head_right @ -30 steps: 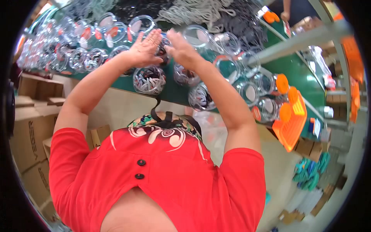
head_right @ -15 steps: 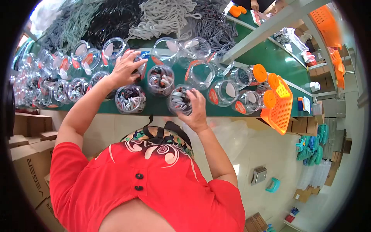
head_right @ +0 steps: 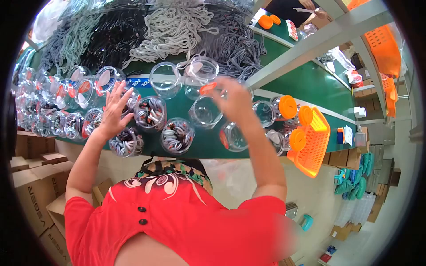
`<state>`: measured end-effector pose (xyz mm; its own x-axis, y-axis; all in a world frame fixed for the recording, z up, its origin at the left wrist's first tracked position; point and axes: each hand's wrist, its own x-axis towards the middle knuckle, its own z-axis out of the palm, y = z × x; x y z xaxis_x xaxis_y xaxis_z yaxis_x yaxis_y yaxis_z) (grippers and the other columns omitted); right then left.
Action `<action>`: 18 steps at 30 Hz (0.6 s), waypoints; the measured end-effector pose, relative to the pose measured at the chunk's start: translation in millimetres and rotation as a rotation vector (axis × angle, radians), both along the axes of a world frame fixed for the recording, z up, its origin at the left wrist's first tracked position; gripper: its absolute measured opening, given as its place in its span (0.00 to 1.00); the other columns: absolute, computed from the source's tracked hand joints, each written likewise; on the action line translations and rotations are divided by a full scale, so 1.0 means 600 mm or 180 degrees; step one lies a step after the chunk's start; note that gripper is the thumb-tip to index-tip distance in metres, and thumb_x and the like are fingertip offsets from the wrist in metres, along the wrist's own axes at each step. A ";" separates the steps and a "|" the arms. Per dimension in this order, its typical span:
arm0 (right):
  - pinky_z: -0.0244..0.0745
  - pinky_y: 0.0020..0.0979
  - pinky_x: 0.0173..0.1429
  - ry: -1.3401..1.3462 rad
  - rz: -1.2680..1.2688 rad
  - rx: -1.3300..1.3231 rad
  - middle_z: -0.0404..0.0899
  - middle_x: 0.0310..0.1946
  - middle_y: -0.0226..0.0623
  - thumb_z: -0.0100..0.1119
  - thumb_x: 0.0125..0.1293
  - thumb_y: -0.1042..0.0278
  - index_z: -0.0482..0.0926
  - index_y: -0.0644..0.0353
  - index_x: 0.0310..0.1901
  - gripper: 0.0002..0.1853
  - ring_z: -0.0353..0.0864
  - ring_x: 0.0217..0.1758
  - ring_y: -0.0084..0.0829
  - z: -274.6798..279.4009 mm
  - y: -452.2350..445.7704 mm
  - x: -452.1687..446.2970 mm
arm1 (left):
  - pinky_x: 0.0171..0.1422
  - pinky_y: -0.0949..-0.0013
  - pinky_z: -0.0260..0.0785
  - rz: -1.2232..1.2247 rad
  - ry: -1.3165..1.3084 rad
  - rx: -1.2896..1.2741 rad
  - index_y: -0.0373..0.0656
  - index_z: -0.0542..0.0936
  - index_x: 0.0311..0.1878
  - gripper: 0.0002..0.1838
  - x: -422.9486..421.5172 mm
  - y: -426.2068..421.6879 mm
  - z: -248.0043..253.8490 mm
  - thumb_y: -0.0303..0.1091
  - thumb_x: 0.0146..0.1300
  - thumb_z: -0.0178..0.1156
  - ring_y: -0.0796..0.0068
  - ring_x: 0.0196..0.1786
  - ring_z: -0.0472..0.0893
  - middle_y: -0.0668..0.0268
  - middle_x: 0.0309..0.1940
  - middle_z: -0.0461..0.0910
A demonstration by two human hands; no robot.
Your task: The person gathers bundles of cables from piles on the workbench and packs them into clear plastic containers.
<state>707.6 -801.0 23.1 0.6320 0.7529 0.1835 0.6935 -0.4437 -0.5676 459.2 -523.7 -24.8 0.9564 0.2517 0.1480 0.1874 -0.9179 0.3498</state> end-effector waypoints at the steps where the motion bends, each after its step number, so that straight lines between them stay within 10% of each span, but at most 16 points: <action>1: 0.72 0.39 0.55 -0.0122 -0.0210 -0.0082 0.80 0.46 0.46 0.65 0.53 0.54 0.77 0.60 0.50 0.25 0.77 0.52 0.45 -0.019 0.014 0.075 | 0.75 0.49 0.39 -0.0062 -0.0180 -0.0117 0.46 0.62 0.68 0.39 0.004 -0.006 0.007 0.26 0.49 0.64 0.51 0.75 0.46 0.54 0.72 0.51; 11: 0.70 0.38 0.60 0.0135 -0.1363 -0.1350 0.79 0.47 0.49 0.66 0.51 0.48 0.80 0.62 0.45 0.27 0.77 0.55 0.44 -0.247 0.175 0.450 | 0.75 0.47 0.41 -0.0843 -0.0552 -0.0181 0.44 0.67 0.64 0.36 0.169 -0.119 0.062 0.24 0.47 0.62 0.51 0.74 0.52 0.53 0.69 0.57; 18: 0.69 0.37 0.63 0.0689 -0.1956 -0.1735 0.72 0.55 0.57 0.75 0.40 0.61 0.56 0.71 0.60 0.48 0.73 0.59 0.48 -0.255 0.239 0.408 | 0.74 0.44 0.42 -0.1269 -0.0046 0.0024 0.40 0.66 0.63 0.30 0.270 -0.165 -0.021 0.28 0.53 0.58 0.57 0.74 0.53 0.54 0.67 0.59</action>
